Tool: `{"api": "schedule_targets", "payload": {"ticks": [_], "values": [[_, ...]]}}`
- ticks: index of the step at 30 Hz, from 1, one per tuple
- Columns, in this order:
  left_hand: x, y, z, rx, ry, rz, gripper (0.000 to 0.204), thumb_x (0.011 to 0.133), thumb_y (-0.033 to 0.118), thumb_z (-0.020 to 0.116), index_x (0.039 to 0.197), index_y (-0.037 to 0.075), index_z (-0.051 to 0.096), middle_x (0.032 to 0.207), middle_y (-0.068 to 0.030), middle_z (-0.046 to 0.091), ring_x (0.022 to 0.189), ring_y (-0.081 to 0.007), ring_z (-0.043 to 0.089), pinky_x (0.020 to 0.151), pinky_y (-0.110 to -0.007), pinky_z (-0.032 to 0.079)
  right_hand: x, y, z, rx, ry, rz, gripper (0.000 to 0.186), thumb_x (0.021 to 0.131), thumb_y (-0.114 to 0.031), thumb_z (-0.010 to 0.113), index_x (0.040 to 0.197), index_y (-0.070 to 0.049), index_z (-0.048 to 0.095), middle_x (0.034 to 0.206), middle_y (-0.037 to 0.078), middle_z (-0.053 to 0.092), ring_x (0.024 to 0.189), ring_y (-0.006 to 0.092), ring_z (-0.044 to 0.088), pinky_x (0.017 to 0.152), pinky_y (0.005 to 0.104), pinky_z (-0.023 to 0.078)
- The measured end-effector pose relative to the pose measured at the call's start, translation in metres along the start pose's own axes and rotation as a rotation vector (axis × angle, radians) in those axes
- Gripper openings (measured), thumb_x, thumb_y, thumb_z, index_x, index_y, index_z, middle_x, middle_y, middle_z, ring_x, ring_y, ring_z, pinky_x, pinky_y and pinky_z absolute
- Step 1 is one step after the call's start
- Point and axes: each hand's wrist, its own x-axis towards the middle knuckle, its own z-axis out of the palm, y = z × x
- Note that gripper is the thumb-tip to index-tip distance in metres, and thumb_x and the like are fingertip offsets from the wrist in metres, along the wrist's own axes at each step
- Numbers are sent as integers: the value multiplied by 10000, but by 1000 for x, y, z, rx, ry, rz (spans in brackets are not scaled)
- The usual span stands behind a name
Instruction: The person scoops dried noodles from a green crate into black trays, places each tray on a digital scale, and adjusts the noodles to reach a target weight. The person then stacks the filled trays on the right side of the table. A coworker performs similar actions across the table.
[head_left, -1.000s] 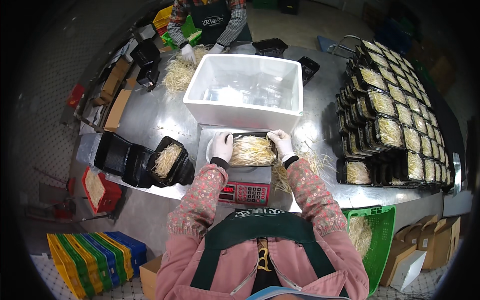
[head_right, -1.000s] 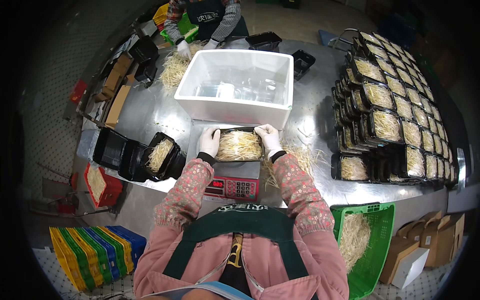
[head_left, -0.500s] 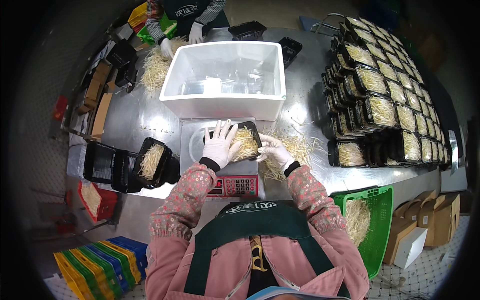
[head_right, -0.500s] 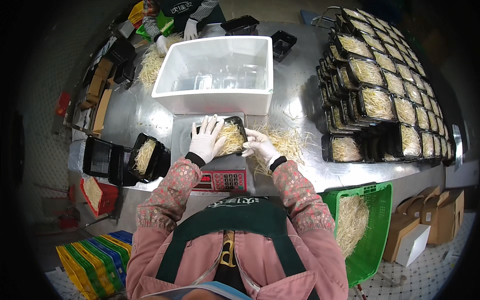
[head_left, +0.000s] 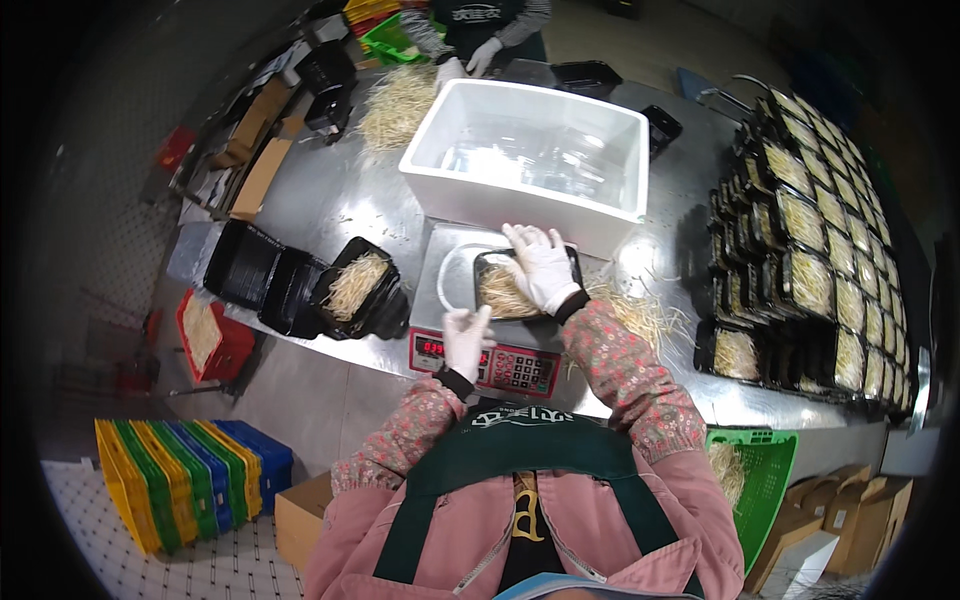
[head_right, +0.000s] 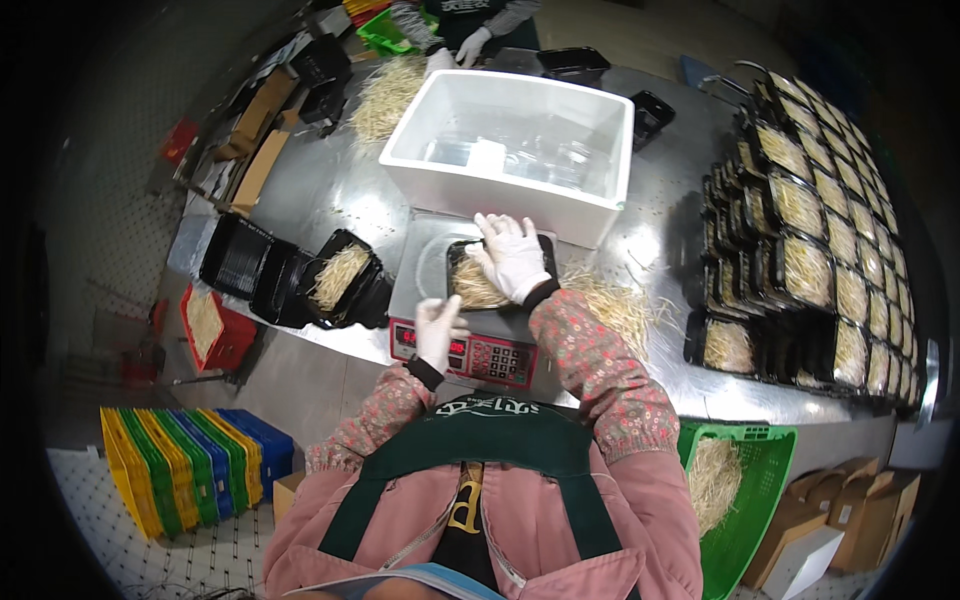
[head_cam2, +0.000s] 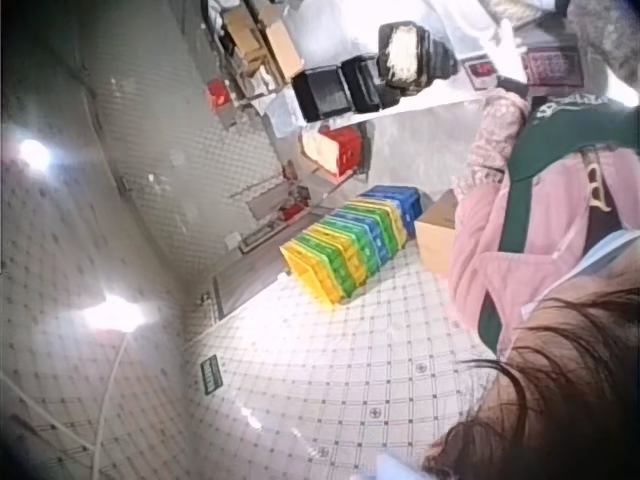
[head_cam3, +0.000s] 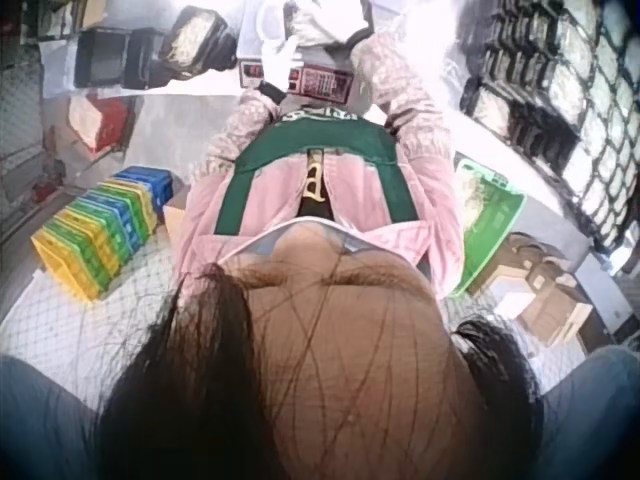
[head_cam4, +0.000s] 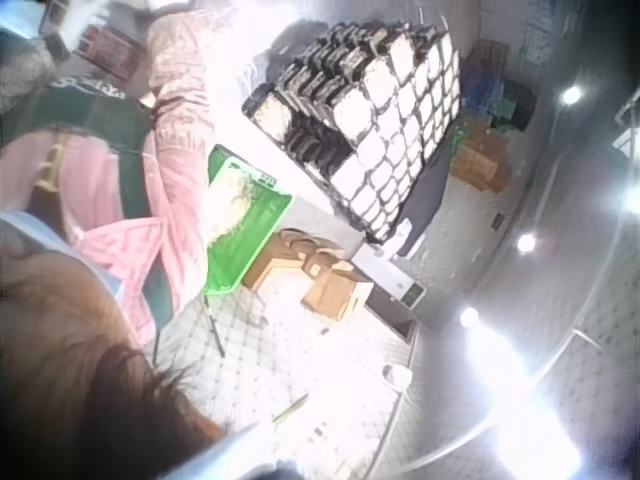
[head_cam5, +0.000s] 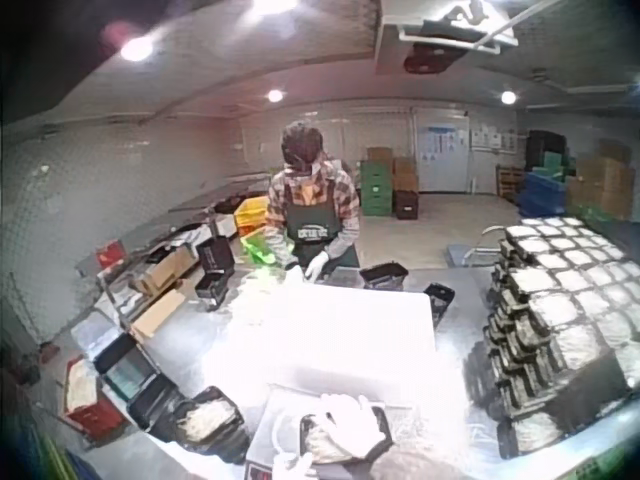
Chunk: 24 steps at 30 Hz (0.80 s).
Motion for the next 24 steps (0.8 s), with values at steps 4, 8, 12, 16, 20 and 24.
{"api": "schedule_targets", "payload": {"ticks": [4,8,12,16,20,24], "values": [[1,6,1,-229,-102,-232,195,928,164,654,866,62,500,749,-84,618,632,-214,672,538,-343,585,18,-24,15,-38,-239,10,497,947,-498,479,1150,-75,642,994,121,657,996,285,593,857,452,414],[15,-7,-1,-204,-169,-81,227,939,125,624,795,98,451,627,-45,590,525,-181,634,493,-341,572,37,-25,15,-22,-314,103,431,932,-457,515,787,-84,674,771,137,675,768,336,659,706,465,495],[17,1,-6,0,-144,-23,272,935,227,652,771,93,483,625,-33,585,490,-135,597,434,-267,498,38,-12,28,91,-299,145,404,943,-419,500,815,-79,677,795,150,678,777,352,653,727,478,498],[23,47,-62,797,121,880,343,749,255,825,899,32,613,818,-61,634,741,-204,593,703,-331,487,28,38,-6,497,-349,98,372,909,-386,576,1080,-78,694,987,200,671,976,354,627,870,429,482],[76,76,-132,1134,444,1074,390,699,311,770,975,61,656,905,-158,626,895,-350,587,799,-465,459,-55,112,-25,826,-505,573,452,892,-375,659,1140,2,674,1075,141,685,1048,228,625,931,332,471],[110,51,-223,1082,218,1042,159,703,98,685,837,12,688,748,-188,617,716,-374,595,690,-441,478,-109,63,-59,903,-359,641,363,908,-280,667,1110,22,677,978,83,713,898,153,636,828,314,510]]}}
